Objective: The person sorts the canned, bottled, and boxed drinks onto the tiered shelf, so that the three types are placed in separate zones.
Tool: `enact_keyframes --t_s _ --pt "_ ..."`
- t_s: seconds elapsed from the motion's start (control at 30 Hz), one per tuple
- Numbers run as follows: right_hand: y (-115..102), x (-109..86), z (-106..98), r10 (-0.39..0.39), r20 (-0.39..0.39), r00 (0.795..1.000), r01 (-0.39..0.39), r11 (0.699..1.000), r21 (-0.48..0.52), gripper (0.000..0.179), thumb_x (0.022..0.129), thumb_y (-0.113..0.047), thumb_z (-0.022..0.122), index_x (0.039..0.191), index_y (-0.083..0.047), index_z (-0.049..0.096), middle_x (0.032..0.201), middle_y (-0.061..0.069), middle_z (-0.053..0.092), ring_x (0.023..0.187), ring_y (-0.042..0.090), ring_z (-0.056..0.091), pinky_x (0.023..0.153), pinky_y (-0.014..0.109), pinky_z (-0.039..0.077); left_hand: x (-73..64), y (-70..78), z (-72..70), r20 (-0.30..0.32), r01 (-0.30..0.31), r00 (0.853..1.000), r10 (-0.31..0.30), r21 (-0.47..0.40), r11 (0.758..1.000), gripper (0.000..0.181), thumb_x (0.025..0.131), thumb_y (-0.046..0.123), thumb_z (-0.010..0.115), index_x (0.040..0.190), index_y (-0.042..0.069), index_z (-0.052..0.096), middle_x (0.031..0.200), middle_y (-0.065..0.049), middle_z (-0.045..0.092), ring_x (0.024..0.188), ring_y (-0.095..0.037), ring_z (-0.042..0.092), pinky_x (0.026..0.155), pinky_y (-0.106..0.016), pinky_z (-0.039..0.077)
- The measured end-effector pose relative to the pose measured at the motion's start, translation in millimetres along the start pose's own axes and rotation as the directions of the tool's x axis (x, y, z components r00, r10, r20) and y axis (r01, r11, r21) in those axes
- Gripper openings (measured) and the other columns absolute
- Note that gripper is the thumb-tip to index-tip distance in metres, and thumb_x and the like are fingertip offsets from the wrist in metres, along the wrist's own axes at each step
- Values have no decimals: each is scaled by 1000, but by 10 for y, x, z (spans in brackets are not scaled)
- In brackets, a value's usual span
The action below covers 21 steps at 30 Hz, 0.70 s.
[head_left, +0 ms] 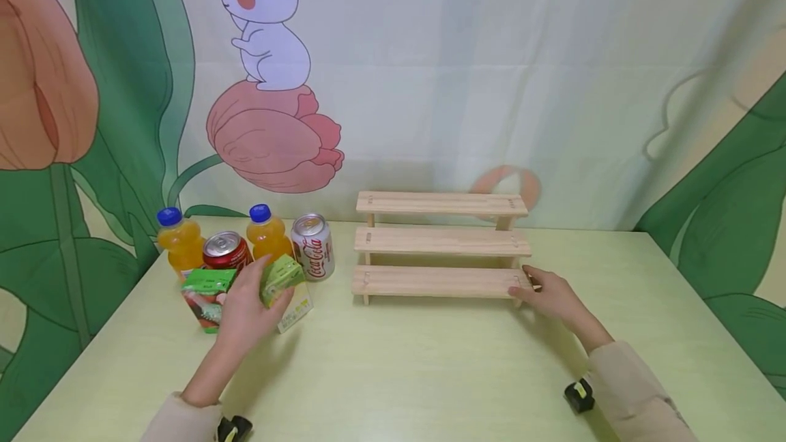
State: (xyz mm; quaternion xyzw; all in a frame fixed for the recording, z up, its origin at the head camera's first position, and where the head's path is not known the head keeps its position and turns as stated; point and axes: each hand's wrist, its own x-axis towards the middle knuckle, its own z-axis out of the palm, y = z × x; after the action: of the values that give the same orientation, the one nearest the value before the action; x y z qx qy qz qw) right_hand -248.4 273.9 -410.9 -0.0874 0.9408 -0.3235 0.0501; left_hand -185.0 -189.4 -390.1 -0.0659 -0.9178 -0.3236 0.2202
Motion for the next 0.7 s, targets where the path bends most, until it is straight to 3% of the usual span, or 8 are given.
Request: enact_keyframes --t_s 0.3,0.53,0.7 --pt "-19 -11 -16 -10 4 1000 10 1000 3 64 91 -26 55 131 17 31 128 35 40 107 46 49 85 50 45 -28 -32 15 37 81 996 -81 10 997 60 80 12 66 127 -11 37 122 -32 43 110 -45 43 91 -58 36" --pt "-51 -35 -48 -19 9 1000 18 1000 20 61 89 -19 58 130 18 32 121 38 43 99 44 54 80 48 48 -14 -51 -33 71 110 991 -109 -5 994 55 81 9 66 124 -12 40 120 -32 47 108 -44 45 91 -56 38" --pt "-26 -21 -39 -20 6 1000 20 999 29 60 89 -18 58 130 18 33 121 38 44 99 43 55 81 47 48 -15 -49 -48 59 114 992 -112 -35 993 52 80 8 67 122 -11 43 117 -31 50 105 -43 47 88 -55 39"
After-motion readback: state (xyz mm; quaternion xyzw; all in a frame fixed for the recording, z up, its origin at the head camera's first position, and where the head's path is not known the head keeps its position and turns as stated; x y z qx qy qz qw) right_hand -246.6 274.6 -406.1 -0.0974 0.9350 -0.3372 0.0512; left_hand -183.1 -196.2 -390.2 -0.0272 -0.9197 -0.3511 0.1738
